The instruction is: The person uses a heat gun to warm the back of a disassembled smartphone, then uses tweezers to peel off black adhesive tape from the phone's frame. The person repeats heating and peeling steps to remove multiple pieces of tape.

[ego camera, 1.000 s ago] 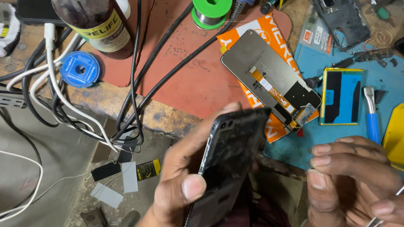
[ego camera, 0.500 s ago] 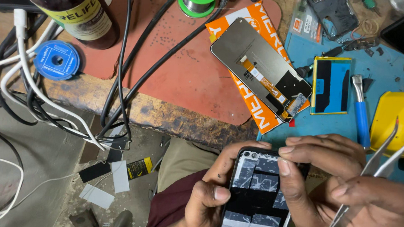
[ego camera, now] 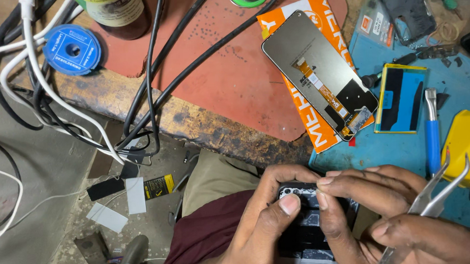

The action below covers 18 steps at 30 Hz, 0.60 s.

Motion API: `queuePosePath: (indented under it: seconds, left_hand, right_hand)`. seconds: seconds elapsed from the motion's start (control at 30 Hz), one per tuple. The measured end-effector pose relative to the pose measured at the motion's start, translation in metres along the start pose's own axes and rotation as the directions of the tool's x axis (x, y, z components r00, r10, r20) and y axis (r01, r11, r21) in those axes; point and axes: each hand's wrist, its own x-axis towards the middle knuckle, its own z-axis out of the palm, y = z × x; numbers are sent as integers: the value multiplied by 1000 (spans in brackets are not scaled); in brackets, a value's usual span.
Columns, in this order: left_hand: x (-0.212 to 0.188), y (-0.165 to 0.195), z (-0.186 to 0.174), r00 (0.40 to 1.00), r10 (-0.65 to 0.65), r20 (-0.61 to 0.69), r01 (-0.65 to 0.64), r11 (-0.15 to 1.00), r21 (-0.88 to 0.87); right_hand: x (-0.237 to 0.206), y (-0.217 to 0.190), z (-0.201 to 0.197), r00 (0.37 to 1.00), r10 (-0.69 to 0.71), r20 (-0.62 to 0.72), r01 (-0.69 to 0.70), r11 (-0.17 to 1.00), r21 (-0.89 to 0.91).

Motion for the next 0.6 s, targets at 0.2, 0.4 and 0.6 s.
queuePosePath:
  seconds: [0.2, 0.4, 0.6]
  left_hand:
    - [-6, 4, -1, 992, 126, 8, -124, 963, 241]
    - [-14, 13, -7, 997, 50, -60, -44, 994, 102]
    - [-26, 25, -30, 921, 33, -388, -93, 986, -137]
  right_hand:
    - [-7, -5, 1, 998, 67, 1, -65, 966, -250]
    - [-3, -24, 18, 962, 195, -192, -205, 978, -34]
    - [12, -9, 53, 945, 169, -280, -137, 982, 130]
